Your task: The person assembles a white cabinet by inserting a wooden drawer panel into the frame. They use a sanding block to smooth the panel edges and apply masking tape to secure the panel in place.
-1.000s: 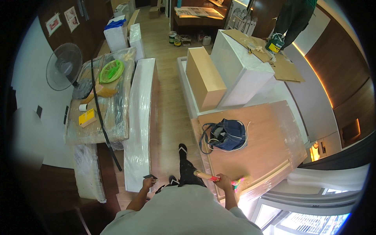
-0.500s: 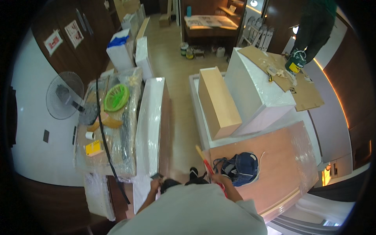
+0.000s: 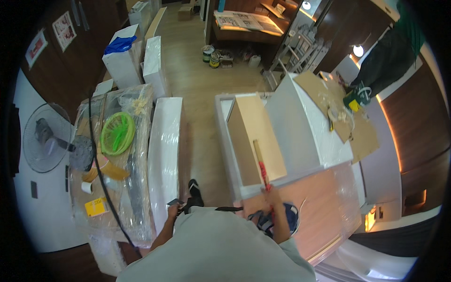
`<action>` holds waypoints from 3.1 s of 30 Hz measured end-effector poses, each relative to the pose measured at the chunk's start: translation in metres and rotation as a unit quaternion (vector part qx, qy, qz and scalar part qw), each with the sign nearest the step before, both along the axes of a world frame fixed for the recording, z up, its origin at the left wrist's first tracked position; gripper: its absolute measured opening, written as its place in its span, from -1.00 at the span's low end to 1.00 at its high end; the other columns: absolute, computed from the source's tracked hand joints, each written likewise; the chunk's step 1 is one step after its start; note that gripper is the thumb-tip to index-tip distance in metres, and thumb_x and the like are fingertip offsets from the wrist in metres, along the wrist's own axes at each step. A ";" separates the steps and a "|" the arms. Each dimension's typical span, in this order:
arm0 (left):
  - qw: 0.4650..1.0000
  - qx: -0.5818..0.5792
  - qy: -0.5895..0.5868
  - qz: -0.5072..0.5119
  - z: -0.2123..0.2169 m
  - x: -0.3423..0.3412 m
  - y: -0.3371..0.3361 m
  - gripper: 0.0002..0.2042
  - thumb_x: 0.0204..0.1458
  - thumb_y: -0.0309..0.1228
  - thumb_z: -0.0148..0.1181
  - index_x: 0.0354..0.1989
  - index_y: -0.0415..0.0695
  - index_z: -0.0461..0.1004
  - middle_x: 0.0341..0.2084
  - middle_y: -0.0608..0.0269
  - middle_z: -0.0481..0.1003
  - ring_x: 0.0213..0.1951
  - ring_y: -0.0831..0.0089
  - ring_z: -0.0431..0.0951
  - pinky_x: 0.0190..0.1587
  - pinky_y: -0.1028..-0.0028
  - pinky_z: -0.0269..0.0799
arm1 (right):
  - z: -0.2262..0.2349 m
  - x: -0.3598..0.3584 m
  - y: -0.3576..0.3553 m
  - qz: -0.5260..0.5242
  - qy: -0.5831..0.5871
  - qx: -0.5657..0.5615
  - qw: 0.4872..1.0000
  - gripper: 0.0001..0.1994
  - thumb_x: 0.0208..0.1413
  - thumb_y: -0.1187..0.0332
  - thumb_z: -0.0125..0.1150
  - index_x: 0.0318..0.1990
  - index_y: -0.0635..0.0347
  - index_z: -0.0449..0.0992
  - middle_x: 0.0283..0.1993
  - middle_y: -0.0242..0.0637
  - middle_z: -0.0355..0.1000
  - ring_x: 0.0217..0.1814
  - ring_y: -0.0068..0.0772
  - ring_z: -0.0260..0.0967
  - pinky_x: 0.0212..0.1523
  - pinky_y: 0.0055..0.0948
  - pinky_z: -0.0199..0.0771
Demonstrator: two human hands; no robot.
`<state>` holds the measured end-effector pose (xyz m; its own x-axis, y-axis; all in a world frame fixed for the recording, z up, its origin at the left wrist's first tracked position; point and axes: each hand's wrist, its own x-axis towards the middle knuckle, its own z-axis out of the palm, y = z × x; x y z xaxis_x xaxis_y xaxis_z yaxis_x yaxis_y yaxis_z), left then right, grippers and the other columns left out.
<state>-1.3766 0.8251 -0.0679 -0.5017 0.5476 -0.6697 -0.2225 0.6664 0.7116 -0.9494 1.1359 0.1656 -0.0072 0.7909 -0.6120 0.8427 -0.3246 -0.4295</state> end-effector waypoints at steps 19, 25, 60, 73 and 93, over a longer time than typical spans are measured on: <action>0.999 -0.014 -0.039 -0.029 0.050 -0.190 0.337 -0.63 0.24 -0.08 0.11 -0.20 -0.17 0.63 -0.31 0.18 0.60 -0.31 0.39 0.59 -0.24 0.41 0.49 | -0.064 -0.155 0.179 -0.049 -0.051 -0.042 0.997 0.12 0.04 0.05 0.32 0.46 0.47 -0.39 -0.16 0.33 0.52 -0.07 0.23 0.54 -0.03 0.01 0.54; 0.994 -0.052 -0.094 -0.030 0.067 -0.197 0.397 -0.65 0.22 -0.14 0.11 -0.24 -0.20 0.65 -0.30 0.13 0.61 -0.29 0.33 0.62 -0.27 0.35 0.51 | -0.088 -0.215 0.272 0.041 -0.066 -0.016 0.997 0.16 0.04 0.06 0.29 0.42 0.58 -0.49 -0.14 0.33 0.52 -0.08 0.25 0.54 -0.03 0.00 0.55; 0.975 -0.074 -0.004 -0.209 0.066 -0.477 1.031 -0.66 0.29 -0.20 0.08 -0.17 -0.27 0.59 -0.35 0.23 0.56 -0.42 0.44 0.51 -0.40 0.49 0.39 | -0.101 -0.452 0.496 -0.313 -0.064 -0.050 0.946 0.31 0.07 -0.02 0.31 0.25 0.71 -0.80 -0.28 0.35 0.52 -0.25 0.31 0.55 -0.20 0.03 0.57; 0.984 -0.104 0.037 -0.142 0.043 -0.479 0.993 -0.68 0.24 -0.26 0.08 -0.27 -0.33 0.60 -0.39 0.12 0.59 -0.44 0.38 0.56 -0.41 0.46 0.41 | -0.079 -0.455 0.522 -0.338 -0.107 -0.085 0.931 0.18 0.08 0.21 0.29 0.37 0.51 -0.71 -0.10 0.26 0.52 -0.10 0.23 0.54 -0.04 -0.02 0.55; 0.938 -0.012 0.047 -0.344 0.028 -0.653 1.325 -0.69 0.28 -0.25 0.07 -0.24 -0.26 0.63 -0.48 0.21 0.59 -0.53 0.52 0.49 -0.47 0.53 0.37 | 0.116 -0.686 0.794 -0.086 -0.296 0.223 0.925 -0.14 0.04 0.27 0.21 0.46 0.40 -0.06 0.56 0.19 -0.24 0.62 0.22 -0.35 0.53 0.18 -0.30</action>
